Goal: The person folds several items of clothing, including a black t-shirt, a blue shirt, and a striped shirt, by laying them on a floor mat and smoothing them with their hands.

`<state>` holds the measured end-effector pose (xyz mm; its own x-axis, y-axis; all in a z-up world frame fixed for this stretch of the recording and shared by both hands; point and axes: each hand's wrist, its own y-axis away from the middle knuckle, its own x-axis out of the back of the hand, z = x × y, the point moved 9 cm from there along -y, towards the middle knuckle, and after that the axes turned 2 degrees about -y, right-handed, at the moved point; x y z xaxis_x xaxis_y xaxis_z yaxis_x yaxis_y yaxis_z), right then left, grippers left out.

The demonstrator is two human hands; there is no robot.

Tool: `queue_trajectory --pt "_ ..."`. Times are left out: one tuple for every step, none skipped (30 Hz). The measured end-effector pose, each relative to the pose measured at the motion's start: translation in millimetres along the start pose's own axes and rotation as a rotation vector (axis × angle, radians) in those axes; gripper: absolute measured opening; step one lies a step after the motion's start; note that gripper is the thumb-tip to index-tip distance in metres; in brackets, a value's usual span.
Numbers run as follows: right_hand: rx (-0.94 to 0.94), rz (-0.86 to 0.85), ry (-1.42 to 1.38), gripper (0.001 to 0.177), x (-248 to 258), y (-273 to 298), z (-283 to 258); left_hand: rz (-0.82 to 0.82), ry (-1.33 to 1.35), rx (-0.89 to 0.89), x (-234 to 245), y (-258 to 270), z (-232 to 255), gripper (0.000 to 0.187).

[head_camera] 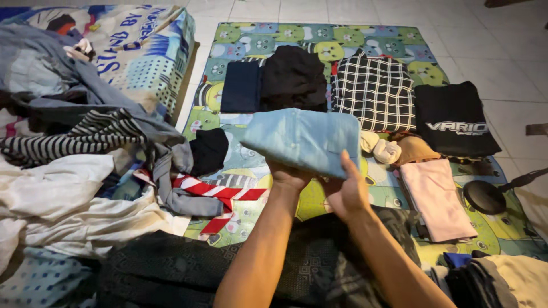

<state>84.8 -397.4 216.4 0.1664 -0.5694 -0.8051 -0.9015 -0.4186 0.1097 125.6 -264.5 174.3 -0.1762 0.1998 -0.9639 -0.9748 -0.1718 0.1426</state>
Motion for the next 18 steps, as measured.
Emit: queue_trajectory --pt "0.079 0.001 -0.030 0.050 3 -2 -18 -0.039 -0.001 0.002 -10 4 0 0.060" --pt "0.081 -0.038 -0.061 0.049 4 -2 -31 -0.079 -0.008 0.019 -20 8 0 0.059" --pt "0.083 -0.078 -0.091 0.048 6 -1 -46 -0.119 -0.016 0.045 -28 13 0 0.059" --pt "0.086 -0.116 -0.122 0.047 8 1 -60 -0.157 -0.020 0.070 -36 16 0 0.058" --pt "0.086 -0.089 -0.109 0.046 15 1 -71 -0.193 -0.031 0.117 -43 19 -3 0.058" --pt "0.090 -0.059 -0.095 0.046 23 2 -84 -0.231 -0.043 0.172 -50 22 -10 0.057" --pt "0.094 -0.029 -0.081 0.045 31 1 -96 -0.268 -0.046 0.223 -56 24 -15 0.057" --pt "0.106 -0.023 -0.070 0.044 38 0 -108 -0.282 -0.067 0.281 -59 25 -24 0.056" --pt "0.118 -0.017 -0.059 0.044 45 -1 -120 -0.289 -0.093 0.339 -62 22 -33 0.056" --pt "0.130 -0.013 -0.048 0.043 50 -5 -130 -0.303 -0.122 0.389 -65 16 -40 0.055" --pt "0.136 0.019 -0.041 0.042 58 -11 -139 -0.207 -0.176 0.445 -59 3 -48 0.055" --pt "0.141 0.051 -0.035 0.040 64 -21 -147 -0.159 -0.175 0.471 -58 -13 -53 0.054" --pt "0.146 0.083 -0.029 0.039 70 -33 -156 -0.111 -0.174 0.497 -57 -32 -59 0.053" --pt "0.150 0.047 0.007 0.039 70 -48 -167 -0.061 -0.170 0.524 -56 -53 -65 0.052" --pt "0.155 0.010 0.043 0.039 67 -68 -179 -0.088 -0.165 0.511 -64 -81 -67 0.047" --pt "0.159 -0.023 0.078 0.040 65 -89 -192 -0.112 -0.158 0.502 -76 -110 -69 0.042" --pt "0.186 -0.062 0.065 0.043 60 -111 -209 -0.137 -0.152 0.493 -88 -136 -71 0.038" --pt "0.216 -0.102 0.052 0.046 53 -132 -230 -0.270 -0.181 0.438 -115 -161 -69 0.045"
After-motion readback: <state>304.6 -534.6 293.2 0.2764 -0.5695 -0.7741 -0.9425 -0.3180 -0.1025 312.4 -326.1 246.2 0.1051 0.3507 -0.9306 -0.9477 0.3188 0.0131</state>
